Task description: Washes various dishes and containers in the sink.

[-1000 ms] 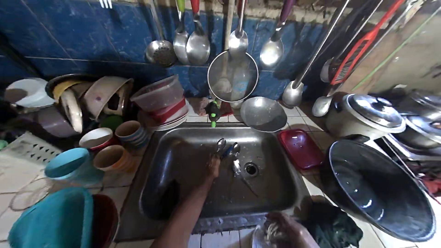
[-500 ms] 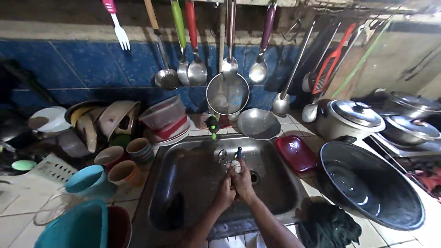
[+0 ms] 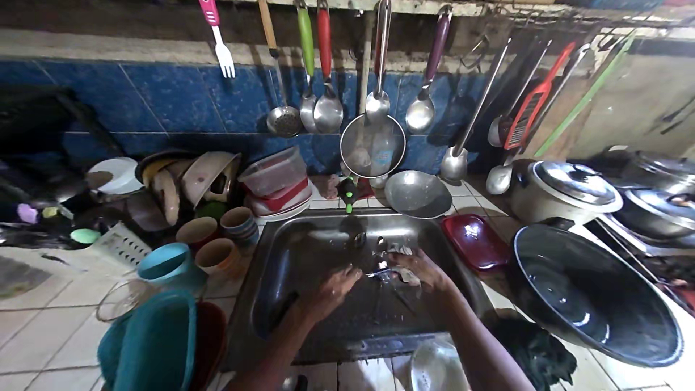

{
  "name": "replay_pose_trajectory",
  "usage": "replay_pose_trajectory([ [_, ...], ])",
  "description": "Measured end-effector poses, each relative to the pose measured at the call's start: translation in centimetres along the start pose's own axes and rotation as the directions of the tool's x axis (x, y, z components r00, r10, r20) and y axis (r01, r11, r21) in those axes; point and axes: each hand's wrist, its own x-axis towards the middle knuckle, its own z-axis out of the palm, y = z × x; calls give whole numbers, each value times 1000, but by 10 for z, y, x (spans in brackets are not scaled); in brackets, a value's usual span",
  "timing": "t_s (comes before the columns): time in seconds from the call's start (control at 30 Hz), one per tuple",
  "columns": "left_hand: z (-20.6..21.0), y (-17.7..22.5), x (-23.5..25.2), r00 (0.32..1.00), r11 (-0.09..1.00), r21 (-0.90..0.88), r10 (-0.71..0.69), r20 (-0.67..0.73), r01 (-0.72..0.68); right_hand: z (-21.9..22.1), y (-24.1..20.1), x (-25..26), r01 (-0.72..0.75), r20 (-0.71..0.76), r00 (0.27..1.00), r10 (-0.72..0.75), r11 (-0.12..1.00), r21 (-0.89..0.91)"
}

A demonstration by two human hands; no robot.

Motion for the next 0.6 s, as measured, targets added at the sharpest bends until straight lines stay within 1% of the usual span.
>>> replay_pose_trajectory([
  [0.03,-9,-4,6,998,998,-51,-43,-47,41,-3,2,-7,-13,68,998,9,999,50],
  [0.07,-16,-5,13,980,977,-166,-157,-121,136,-1,4,-14,2,74,997,-12,991,131],
  [0.1,-17,-4,20,926,908,-344,-320,-200,240,5,7,-20,38,17,999,-43,972,233],
  [0.13,-12,-2,28,833,787,-541,-490,-258,296,17,11,-25,99,-94,993,-71,937,336],
  [0.17,-3,2,36,717,627,-720,-645,-265,298,32,16,-28,174,-213,973,-94,901,397],
  [0.2,5,8,42,633,451,-851,-749,-197,269,48,21,-29,249,-318,940,-121,882,401],
  [0.23,13,17,45,606,301,-921,-789,-97,245,62,25,-30,309,-387,907,-167,888,340],
  [0.27,21,26,47,608,203,-948,-794,-12,247,74,30,-32,337,-412,884,-220,911,237],
  [0.3,30,33,47,615,164,-954,-788,27,253,82,34,-35,339,-393,878,-275,935,102],
  [0.33,39,34,46,617,176,-954,-787,13,245,85,38,-38,322,-333,887,-320,945,-48],
  [0.37,46,33,44,616,220,-947,-787,-31,233,84,39,-41,283,-252,912,-325,940,-188],
  [0.4,48,31,41,626,242,-942,-778,-45,232,81,35,-43,240,-175,938,-299,924,-296],
  [0.43,47,30,36,648,243,-935,-762,-20,257,75,30,-43,221,-142,948,-286,909,-352],
  [0.47,42,32,30,674,223,-922,-737,55,318,69,25,-41,225,-166,940,-298,907,-356],
  [0.5,37,36,26,697,201,-901,-703,141,385,65,20,-36,258,-225,913,-342,908,-331],
  [0.53,33,42,21,725,196,-884,-659,202,425,63,15,-31,326,-275,871,-407,898,-297],
  [0.6,33,59,15,769,173,-897,-594,235,407,71,6,-19,482,-274,803,-529,847,-224],
])
